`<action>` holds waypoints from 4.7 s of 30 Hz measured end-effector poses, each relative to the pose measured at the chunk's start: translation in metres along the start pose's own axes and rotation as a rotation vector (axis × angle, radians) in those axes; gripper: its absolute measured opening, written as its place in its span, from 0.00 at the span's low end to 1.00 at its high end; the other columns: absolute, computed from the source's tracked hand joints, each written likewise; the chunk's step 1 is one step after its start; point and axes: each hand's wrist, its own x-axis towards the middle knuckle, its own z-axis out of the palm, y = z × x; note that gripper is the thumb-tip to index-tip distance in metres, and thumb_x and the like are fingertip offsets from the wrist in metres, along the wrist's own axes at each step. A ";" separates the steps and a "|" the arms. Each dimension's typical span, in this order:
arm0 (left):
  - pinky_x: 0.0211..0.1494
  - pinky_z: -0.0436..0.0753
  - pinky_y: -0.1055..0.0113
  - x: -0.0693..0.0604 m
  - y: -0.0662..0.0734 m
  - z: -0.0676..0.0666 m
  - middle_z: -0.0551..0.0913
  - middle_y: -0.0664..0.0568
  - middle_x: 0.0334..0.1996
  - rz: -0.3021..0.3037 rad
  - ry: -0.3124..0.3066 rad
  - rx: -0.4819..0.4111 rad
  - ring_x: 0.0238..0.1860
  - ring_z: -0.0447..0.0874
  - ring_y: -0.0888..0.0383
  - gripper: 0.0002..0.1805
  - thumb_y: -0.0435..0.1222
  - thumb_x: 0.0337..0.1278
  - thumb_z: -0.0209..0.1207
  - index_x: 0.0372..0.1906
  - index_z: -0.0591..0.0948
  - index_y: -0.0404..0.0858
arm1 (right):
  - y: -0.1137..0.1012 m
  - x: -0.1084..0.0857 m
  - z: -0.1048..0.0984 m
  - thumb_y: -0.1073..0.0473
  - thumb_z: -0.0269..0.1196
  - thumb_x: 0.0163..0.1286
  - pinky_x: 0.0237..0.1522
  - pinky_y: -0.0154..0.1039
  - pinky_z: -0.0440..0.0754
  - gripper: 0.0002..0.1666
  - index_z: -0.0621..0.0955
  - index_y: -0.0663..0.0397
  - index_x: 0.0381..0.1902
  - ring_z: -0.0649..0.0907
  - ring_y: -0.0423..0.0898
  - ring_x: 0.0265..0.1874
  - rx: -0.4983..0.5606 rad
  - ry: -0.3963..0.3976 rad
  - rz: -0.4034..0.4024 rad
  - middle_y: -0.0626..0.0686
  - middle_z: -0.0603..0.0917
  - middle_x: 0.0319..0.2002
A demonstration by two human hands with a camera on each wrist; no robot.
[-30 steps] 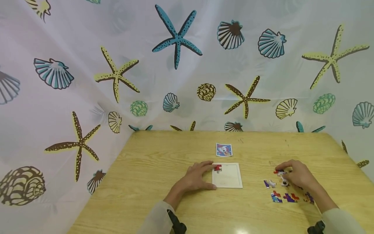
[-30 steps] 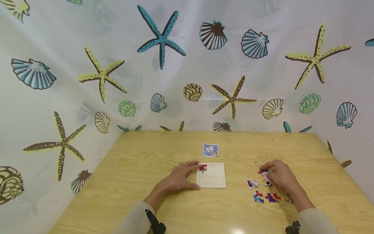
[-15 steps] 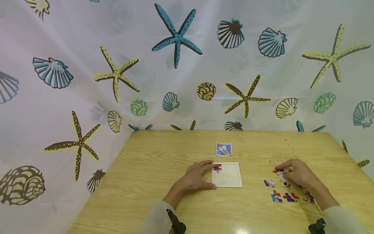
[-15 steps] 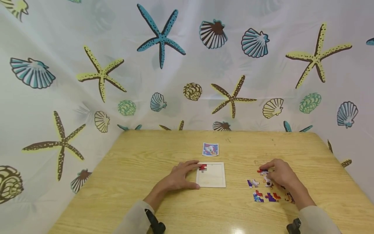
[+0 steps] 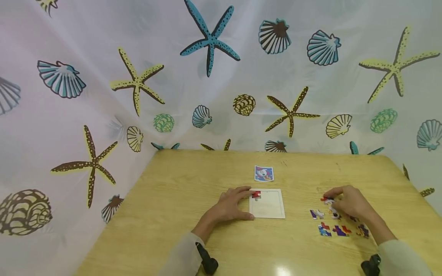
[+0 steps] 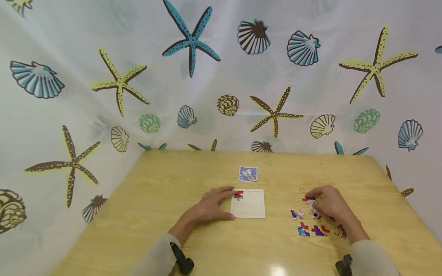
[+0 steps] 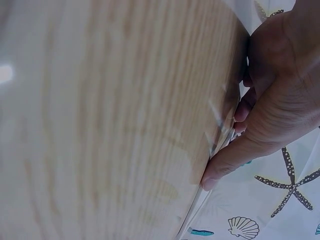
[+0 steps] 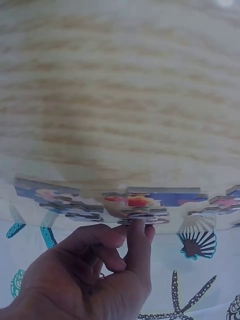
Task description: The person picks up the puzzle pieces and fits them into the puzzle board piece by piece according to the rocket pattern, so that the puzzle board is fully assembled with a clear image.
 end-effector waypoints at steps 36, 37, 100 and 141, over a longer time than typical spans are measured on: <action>0.77 0.51 0.39 -0.002 0.000 -0.002 0.59 0.56 0.81 0.000 0.001 0.006 0.80 0.53 0.44 0.47 0.57 0.56 0.73 0.79 0.68 0.54 | -0.042 0.024 0.028 0.67 0.65 0.72 0.13 0.36 0.68 0.14 0.89 0.56 0.53 0.63 0.40 0.09 0.191 -0.036 -0.021 0.71 0.80 0.59; 0.77 0.50 0.38 -0.002 0.001 -0.002 0.59 0.56 0.81 0.001 0.002 0.002 0.81 0.52 0.43 0.47 0.57 0.56 0.73 0.79 0.68 0.54 | -0.043 0.025 0.030 0.67 0.64 0.72 0.14 0.35 0.68 0.14 0.89 0.56 0.52 0.63 0.40 0.09 0.188 -0.043 -0.032 0.71 0.80 0.60; 0.70 0.59 0.46 -0.003 0.002 -0.003 0.60 0.58 0.81 0.001 -0.003 0.032 0.76 0.58 0.48 0.46 0.60 0.57 0.70 0.79 0.68 0.57 | -0.103 0.072 0.106 0.74 0.68 0.62 0.32 0.39 0.73 0.14 0.92 0.54 0.41 0.75 0.46 0.32 0.117 -0.059 -0.198 0.58 0.89 0.50; 0.72 0.58 0.42 -0.001 0.006 -0.002 0.59 0.57 0.82 0.009 -0.017 0.020 0.76 0.58 0.47 0.46 0.59 0.56 0.71 0.79 0.67 0.60 | -0.113 0.069 0.112 0.68 0.70 0.67 0.57 0.59 0.80 0.11 0.93 0.51 0.44 0.82 0.59 0.57 -0.102 -0.012 -0.249 0.52 0.85 0.50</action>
